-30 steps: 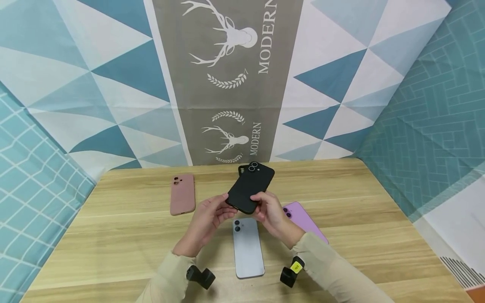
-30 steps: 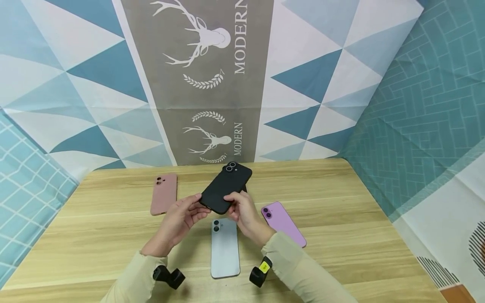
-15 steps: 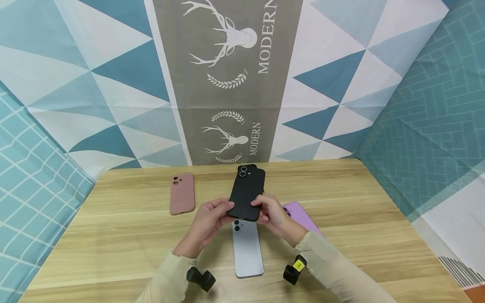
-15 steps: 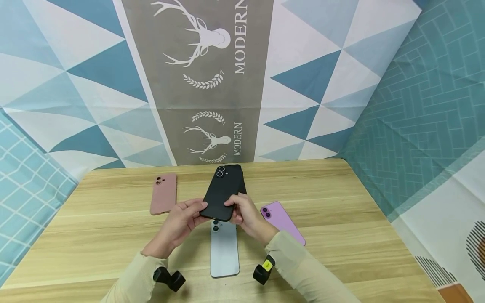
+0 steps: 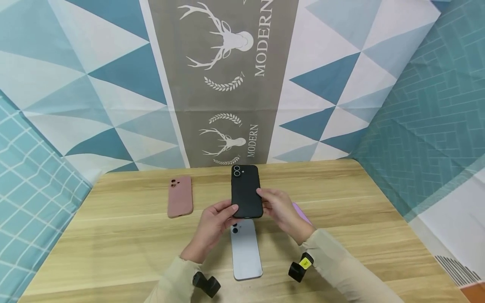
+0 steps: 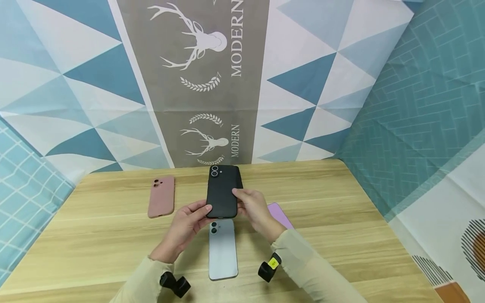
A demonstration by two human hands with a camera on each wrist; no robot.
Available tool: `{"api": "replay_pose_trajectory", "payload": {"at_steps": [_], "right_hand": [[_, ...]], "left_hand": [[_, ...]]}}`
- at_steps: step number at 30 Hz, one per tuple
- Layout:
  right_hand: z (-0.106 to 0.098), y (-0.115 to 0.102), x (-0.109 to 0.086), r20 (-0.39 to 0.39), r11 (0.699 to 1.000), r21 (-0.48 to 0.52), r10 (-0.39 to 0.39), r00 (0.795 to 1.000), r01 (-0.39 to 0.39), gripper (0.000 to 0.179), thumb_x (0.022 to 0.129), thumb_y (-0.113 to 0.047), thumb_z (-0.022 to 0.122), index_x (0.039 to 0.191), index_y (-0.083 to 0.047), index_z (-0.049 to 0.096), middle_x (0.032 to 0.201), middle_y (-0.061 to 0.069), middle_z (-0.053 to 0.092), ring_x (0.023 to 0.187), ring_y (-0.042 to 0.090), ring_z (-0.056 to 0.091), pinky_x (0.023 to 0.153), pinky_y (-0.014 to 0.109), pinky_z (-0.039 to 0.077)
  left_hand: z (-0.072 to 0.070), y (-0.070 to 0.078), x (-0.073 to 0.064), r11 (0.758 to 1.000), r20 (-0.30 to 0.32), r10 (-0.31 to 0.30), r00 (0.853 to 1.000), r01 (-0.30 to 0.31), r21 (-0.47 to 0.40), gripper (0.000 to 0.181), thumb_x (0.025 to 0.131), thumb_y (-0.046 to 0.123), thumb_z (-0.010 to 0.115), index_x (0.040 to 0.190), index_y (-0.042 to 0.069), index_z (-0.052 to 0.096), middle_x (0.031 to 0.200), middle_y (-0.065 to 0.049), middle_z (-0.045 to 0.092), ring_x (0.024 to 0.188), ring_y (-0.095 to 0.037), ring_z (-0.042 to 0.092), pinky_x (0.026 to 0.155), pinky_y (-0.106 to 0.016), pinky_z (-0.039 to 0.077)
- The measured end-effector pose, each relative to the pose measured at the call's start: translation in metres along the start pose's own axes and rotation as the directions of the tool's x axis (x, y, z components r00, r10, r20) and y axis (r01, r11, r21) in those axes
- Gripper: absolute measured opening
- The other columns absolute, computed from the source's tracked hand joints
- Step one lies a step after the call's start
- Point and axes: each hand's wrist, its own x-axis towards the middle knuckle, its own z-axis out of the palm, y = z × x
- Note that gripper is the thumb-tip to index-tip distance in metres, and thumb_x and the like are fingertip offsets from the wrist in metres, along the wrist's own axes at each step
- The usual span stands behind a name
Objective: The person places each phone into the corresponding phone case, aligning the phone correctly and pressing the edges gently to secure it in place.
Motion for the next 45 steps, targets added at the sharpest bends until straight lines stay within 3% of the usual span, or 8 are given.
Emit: {"api": "replay_pose_trajectory", "payload": {"at_steps": [13,17,21,27,31,35,40,45], "right_hand": [[-0.003,-0.005,0.0,-0.006,0.999,-0.031,-0.009,1.0,0.008,0.037,0.096,-0.008,0.047,0.124,0.017,0.047,0.079,-0.008,0.064,0.074,0.003,0.061,0.067,0.016,0.051],[-0.012,-0.011,0.004,-0.032,1.0,-0.025,-0.017,0.999,0.016,0.04,0.097,-0.008,0.044,0.126,0.019,0.043,0.077,-0.009,0.063,0.072,0.001,0.06,0.065,0.016,0.051],[-0.025,-0.018,0.008,-0.089,1.0,-0.027,-0.006,0.996,0.004,0.04,0.098,-0.01,0.043,0.127,0.018,0.042,0.072,-0.01,0.062,0.067,0.001,0.059,0.062,0.016,0.05],[-0.052,-0.027,0.017,-0.155,0.999,-0.032,0.009,0.988,-0.014,0.037,0.098,-0.011,0.043,0.125,0.014,0.046,0.078,-0.009,0.061,0.071,0.001,0.058,0.066,0.015,0.05],[-0.069,-0.03,0.023,-0.178,0.999,-0.039,0.015,0.984,-0.022,0.04,0.098,-0.011,0.042,0.129,0.014,0.042,0.083,-0.008,0.059,0.074,0.0,0.058,0.069,0.013,0.05],[-0.085,-0.033,0.03,-0.19,0.996,-0.075,0.027,0.981,-0.042,0.047,0.099,-0.013,0.038,0.137,0.015,0.032,0.107,0.005,0.056,0.078,-0.002,0.056,0.07,0.011,0.049],[-0.107,-0.033,0.04,-0.21,0.99,-0.117,0.057,0.976,-0.083,0.051,0.101,-0.018,0.034,0.142,0.01,0.024,0.144,0.021,0.031,0.095,0.005,0.05,0.07,0.009,0.046],[-0.127,-0.03,0.051,-0.235,0.979,-0.164,0.076,0.969,-0.117,0.053,0.101,-0.02,0.031,0.144,0.009,0.021,0.15,0.023,0.022,0.113,0.018,0.044,0.07,0.009,0.044]], "left_hand": [[0.001,-0.002,0.005,0.99,0.002,-0.034,0.999,0.034,0.134,0.039,0.091,0.009,0.059,0.124,-0.01,0.051,0.104,-0.014,0.067,0.081,-0.012,0.068,0.079,-0.027,0.058],[-0.007,0.005,0.01,0.986,-0.062,-0.016,0.998,0.026,0.165,0.035,0.091,0.008,0.057,0.121,-0.008,0.054,0.102,-0.015,0.067,0.081,-0.014,0.067,0.08,-0.031,0.058],[-0.028,0.016,0.015,0.967,-0.176,0.008,0.984,0.037,0.252,0.033,0.092,0.008,0.055,0.122,-0.005,0.053,0.111,-0.019,0.064,0.088,-0.016,0.066,0.084,-0.032,0.057],[-0.064,0.032,0.022,0.881,-0.275,0.078,0.958,0.063,0.469,0.036,0.094,0.013,0.053,0.126,-0.003,0.05,0.117,-0.019,0.058,0.092,-0.012,0.06,0.086,-0.029,0.055],[-0.085,0.039,0.026,0.769,-0.317,0.128,0.94,0.108,0.63,0.037,0.093,0.019,0.056,0.124,-0.001,0.053,0.115,-0.018,0.059,0.098,-0.019,0.059,0.079,-0.024,0.052],[-0.101,0.044,0.029,0.681,-0.335,0.118,0.935,0.17,0.712,0.044,0.093,0.022,0.054,0.129,-0.002,0.049,0.123,-0.023,0.055,0.113,-0.032,0.052,0.09,-0.036,0.048],[-0.116,0.045,0.031,0.644,-0.351,0.09,0.932,0.214,0.735,0.051,0.093,0.023,0.052,0.134,-0.005,0.041,0.13,-0.026,0.048,0.12,-0.037,0.046,0.101,-0.046,0.043],[-0.125,0.043,0.032,0.573,-0.373,0.089,0.924,0.259,0.778,0.055,0.092,0.025,0.053,0.134,-0.007,0.039,0.131,-0.029,0.045,0.119,-0.039,0.046,0.099,-0.049,0.043]]}}
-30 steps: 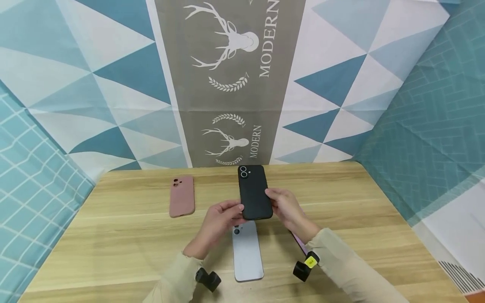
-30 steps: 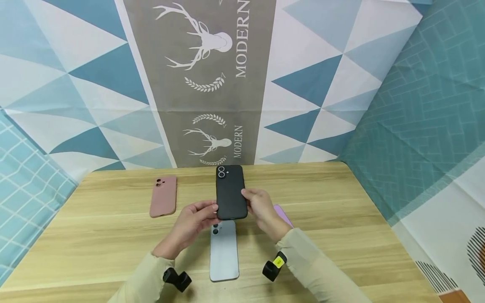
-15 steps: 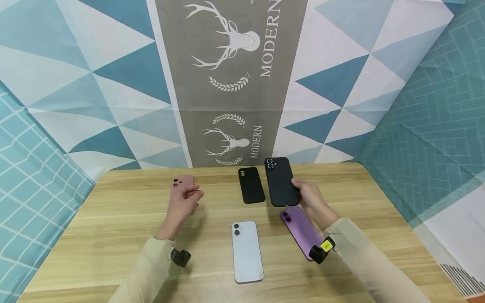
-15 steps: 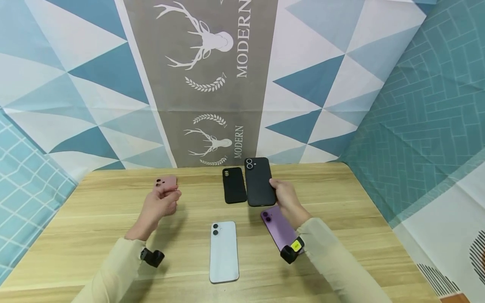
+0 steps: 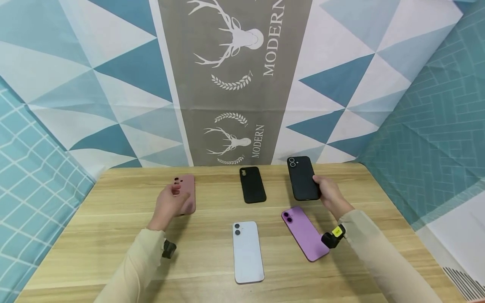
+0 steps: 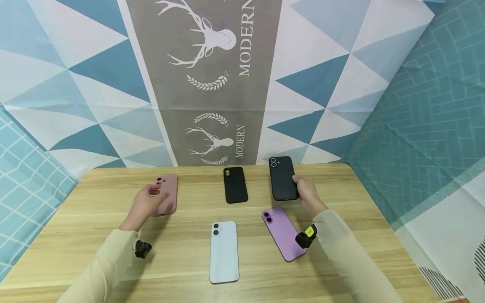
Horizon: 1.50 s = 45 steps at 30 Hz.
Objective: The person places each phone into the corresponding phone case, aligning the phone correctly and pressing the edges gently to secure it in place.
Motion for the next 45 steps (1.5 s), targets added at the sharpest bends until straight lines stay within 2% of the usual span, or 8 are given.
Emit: {"api": "replay_pose_trajectory", "payload": {"at_steps": [7,12,15,18,24,31,35,45], "right_hand": [[-0.018,0.007,0.02,-0.034,0.994,-0.106,0.001,0.999,-0.004,0.053,0.101,-0.02,0.027,0.144,0.01,0.019,0.15,0.027,0.02,0.129,0.03,0.033,0.077,0.013,0.041],[-0.027,0.016,0.032,-0.055,0.991,-0.132,0.02,0.998,-0.027,0.051,0.101,-0.018,0.025,0.144,0.009,0.019,0.152,0.025,0.018,0.135,0.032,0.028,0.098,0.028,0.039],[-0.031,0.02,0.038,-0.069,0.991,-0.128,0.032,0.997,-0.041,0.05,0.101,-0.016,0.025,0.145,0.008,0.019,0.153,0.025,0.016,0.138,0.033,0.024,0.11,0.036,0.032],[-0.033,0.022,0.044,-0.084,0.99,-0.127,0.042,0.996,-0.053,0.05,0.101,-0.015,0.026,0.144,0.009,0.018,0.153,0.024,0.015,0.14,0.033,0.021,0.116,0.04,0.026],[-0.036,0.027,0.055,-0.104,0.986,-0.152,0.057,0.993,-0.073,0.051,0.1,-0.015,0.029,0.143,0.012,0.019,0.153,0.025,0.015,0.139,0.033,0.021,0.117,0.041,0.023],[-0.037,0.034,0.062,-0.107,0.976,-0.199,0.065,0.992,-0.085,0.052,0.1,-0.014,0.028,0.143,0.013,0.019,0.153,0.025,0.015,0.137,0.033,0.021,0.117,0.043,0.022],[-0.037,0.036,0.065,-0.115,0.972,-0.217,0.063,0.991,-0.087,0.051,0.099,-0.015,0.029,0.141,0.014,0.022,0.152,0.025,0.018,0.136,0.034,0.023,0.117,0.043,0.022],[-0.037,0.037,0.066,-0.092,0.959,-0.269,0.07,0.993,-0.092,0.054,0.1,-0.018,0.029,0.144,0.012,0.017,0.153,0.026,0.012,0.141,0.037,0.015,0.118,0.045,0.019]], "left_hand": [[0.001,-0.006,0.005,0.995,0.002,0.003,1.0,-0.004,0.098,0.058,0.092,0.027,0.054,0.133,-0.01,0.037,0.131,-0.033,0.045,0.118,-0.043,0.048,0.097,-0.052,0.045],[0.004,-0.011,0.008,0.986,-0.017,0.016,1.0,-0.013,0.167,0.058,0.091,0.029,0.054,0.13,-0.012,0.039,0.128,-0.034,0.048,0.116,-0.045,0.05,0.095,-0.053,0.046],[0.005,-0.013,0.009,0.984,-0.027,0.017,1.0,-0.012,0.178,0.059,0.089,0.029,0.054,0.129,-0.012,0.04,0.127,-0.034,0.049,0.114,-0.046,0.051,0.093,-0.052,0.047],[0.005,-0.015,0.009,0.983,-0.032,0.017,0.999,-0.01,0.186,0.06,0.088,0.028,0.056,0.129,-0.012,0.04,0.127,-0.034,0.049,0.113,-0.046,0.051,0.092,-0.052,0.048],[0.004,-0.016,0.009,0.976,-0.033,-0.006,0.999,0.013,0.219,0.063,0.086,0.029,0.057,0.129,-0.014,0.04,0.127,-0.034,0.049,0.113,-0.048,0.049,0.092,-0.053,0.046],[0.005,-0.016,0.012,0.963,-0.033,-0.037,0.999,0.045,0.266,0.069,0.081,0.03,0.061,0.126,-0.018,0.039,0.12,-0.04,0.046,0.109,-0.053,0.046,0.092,-0.057,0.044],[0.005,-0.018,0.013,0.954,-0.036,-0.028,0.999,0.037,0.298,0.073,0.079,0.033,0.064,0.123,-0.019,0.039,0.116,-0.042,0.046,0.106,-0.054,0.047,0.089,-0.059,0.044],[0.007,-0.02,0.014,0.942,-0.032,0.004,0.999,0.007,0.335,0.074,0.074,0.031,0.069,0.119,-0.021,0.041,0.109,-0.041,0.05,0.1,-0.051,0.049,0.086,-0.058,0.044]]}}
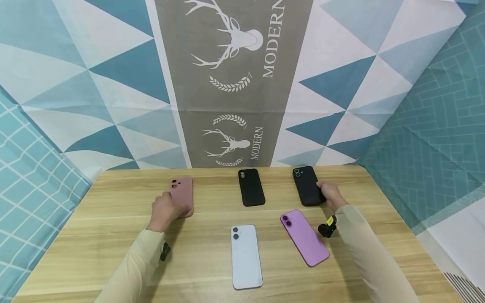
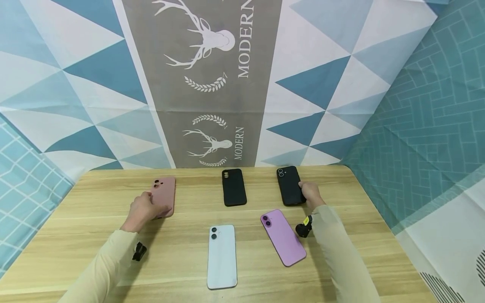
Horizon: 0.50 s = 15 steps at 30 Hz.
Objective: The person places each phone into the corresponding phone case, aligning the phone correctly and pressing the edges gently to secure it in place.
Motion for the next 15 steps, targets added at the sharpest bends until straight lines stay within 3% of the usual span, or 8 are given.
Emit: {"api": "replay_pose_trajectory", "payload": {"at_steps": [9,15], "right_hand": [[0.0018,-0.0009,0.0005,-0.004,0.999,-0.033,0.009,1.0,-0.009,0.054,0.1,-0.019,0.029,0.144,0.011,0.017,0.153,0.026,0.011,0.141,0.038,0.015,0.118,0.046,0.018],[0.0018,-0.0002,0.0026,-0.019,0.999,-0.029,0.023,1.0,-0.023,0.053,0.1,-0.018,0.031,0.144,0.01,0.019,0.153,0.025,0.012,0.142,0.037,0.015,0.118,0.046,0.018]], "left_hand": [[0.0014,-0.001,0.0012,1.0,-0.016,0.024,1.0,-0.023,0.017,0.065,0.069,0.027,0.069,0.11,-0.017,0.044,0.102,-0.034,0.053,0.095,-0.046,0.051,0.084,-0.056,0.042],[0.002,-0.0009,0.0031,1.0,0.01,-0.006,1.0,0.006,-0.015,0.07,0.071,0.025,0.071,0.116,-0.019,0.04,0.105,-0.034,0.049,0.097,-0.045,0.047,0.085,-0.054,0.041]]}}
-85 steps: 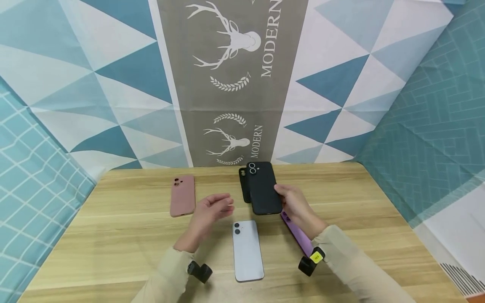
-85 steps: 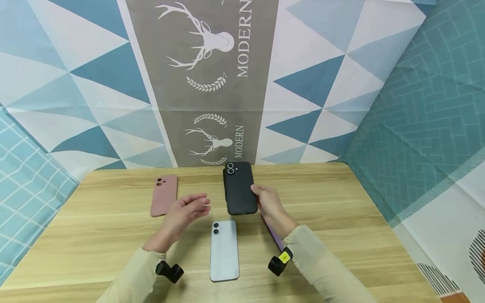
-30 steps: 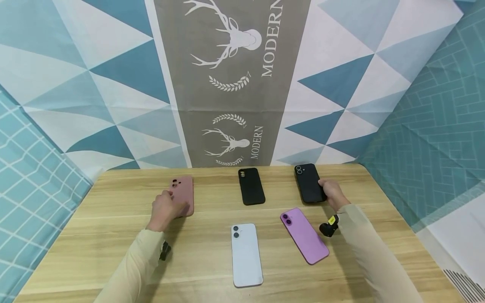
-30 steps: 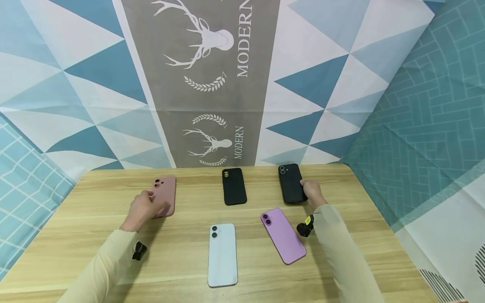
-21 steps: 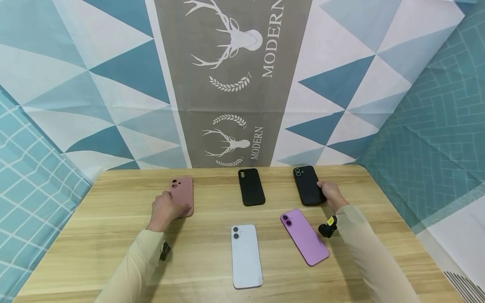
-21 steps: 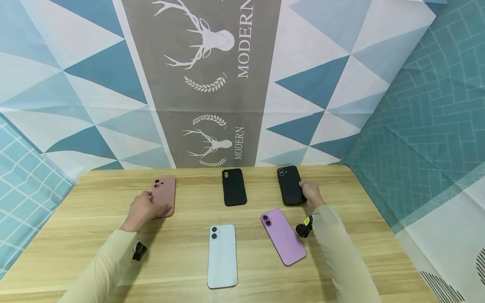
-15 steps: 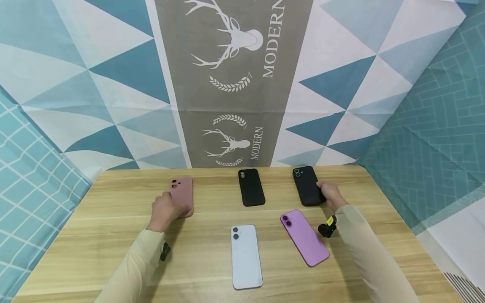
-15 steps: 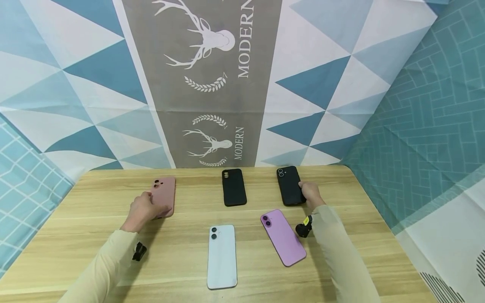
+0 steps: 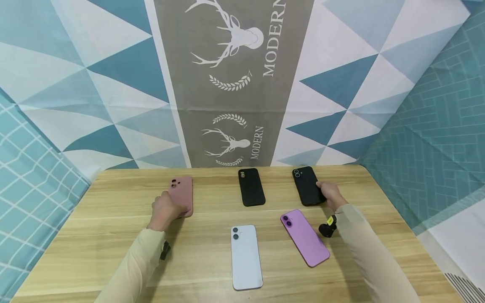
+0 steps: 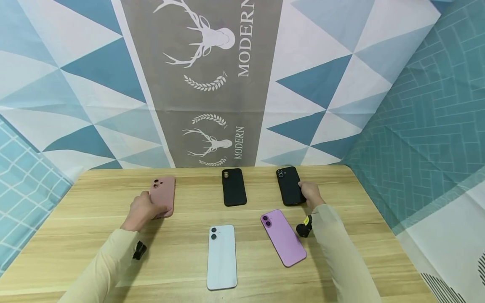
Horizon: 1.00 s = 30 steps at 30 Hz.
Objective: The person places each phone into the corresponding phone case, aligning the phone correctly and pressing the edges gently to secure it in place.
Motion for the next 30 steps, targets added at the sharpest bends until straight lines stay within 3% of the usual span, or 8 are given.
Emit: {"api": "replay_pose_trajectory", "payload": {"at_steps": [5,11,16,20,25,30], "right_hand": [[-0.001,0.002,0.001,-0.013,1.0,-0.012,-0.013,1.0,0.012,0.051,0.1,-0.019,0.032,0.143,0.007,0.026,0.152,0.026,0.017,0.14,0.039,0.019,0.117,0.048,0.022],[0.0,0.003,-0.002,-0.011,0.979,-0.191,-0.081,0.997,0.077,0.06,0.096,-0.027,0.047,0.141,0.009,0.029,0.147,0.03,0.027,0.135,0.042,0.029,0.111,0.05,0.032],[0.004,-0.002,-0.007,-0.042,0.942,-0.317,-0.128,0.991,0.108,0.064,0.092,-0.025,0.056,0.138,0.012,0.033,0.141,0.032,0.034,0.129,0.043,0.038,0.106,0.05,0.039],[0.008,-0.006,-0.009,-0.058,0.929,-0.359,-0.112,0.992,0.084,0.062,0.092,-0.023,0.054,0.138,0.013,0.033,0.14,0.033,0.035,0.127,0.044,0.038,0.104,0.051,0.04],[0.011,-0.008,-0.007,-0.08,0.917,-0.396,-0.088,0.993,0.049,0.06,0.092,-0.021,0.054,0.137,0.013,0.033,0.139,0.033,0.036,0.125,0.043,0.04,0.102,0.05,0.042],[0.013,-0.009,-0.006,-0.114,0.908,-0.418,-0.083,0.99,0.028,0.058,0.091,-0.02,0.056,0.135,0.013,0.036,0.136,0.032,0.04,0.122,0.042,0.044,0.099,0.049,0.045]], "left_hand": [[-0.002,0.001,0.002,1.0,0.008,0.009,1.0,-0.01,0.017,0.069,0.071,0.026,0.071,0.115,-0.019,0.041,0.107,-0.035,0.05,0.097,-0.046,0.048,0.085,-0.056,0.041],[-0.004,0.001,0.005,0.996,0.007,0.051,0.999,-0.051,0.07,0.053,0.07,0.028,0.069,0.1,-0.013,0.052,0.102,-0.033,0.056,0.092,-0.048,0.054,0.076,-0.057,0.045],[-0.006,0.0,0.009,0.996,0.041,0.021,0.999,-0.025,0.089,0.042,0.071,0.029,0.068,0.087,-0.008,0.054,0.095,-0.031,0.06,0.09,-0.045,0.055,0.073,-0.054,0.045],[-0.008,-0.001,0.01,0.999,0.059,-0.031,0.998,0.029,0.029,0.041,0.073,0.026,0.069,0.089,-0.01,0.057,0.092,-0.028,0.062,0.082,-0.035,0.055,0.073,-0.045,0.048],[-0.01,-0.003,0.009,0.995,0.062,-0.066,0.996,0.07,-0.064,0.038,0.073,0.02,0.069,0.092,-0.011,0.059,0.086,-0.022,0.062,0.071,-0.025,0.051,0.062,-0.032,0.047],[-0.009,-0.005,0.01,0.994,0.055,-0.072,0.996,0.076,-0.083,0.04,0.073,0.019,0.069,0.095,-0.012,0.058,0.09,-0.025,0.062,0.073,-0.026,0.051,0.063,-0.034,0.048]]}}
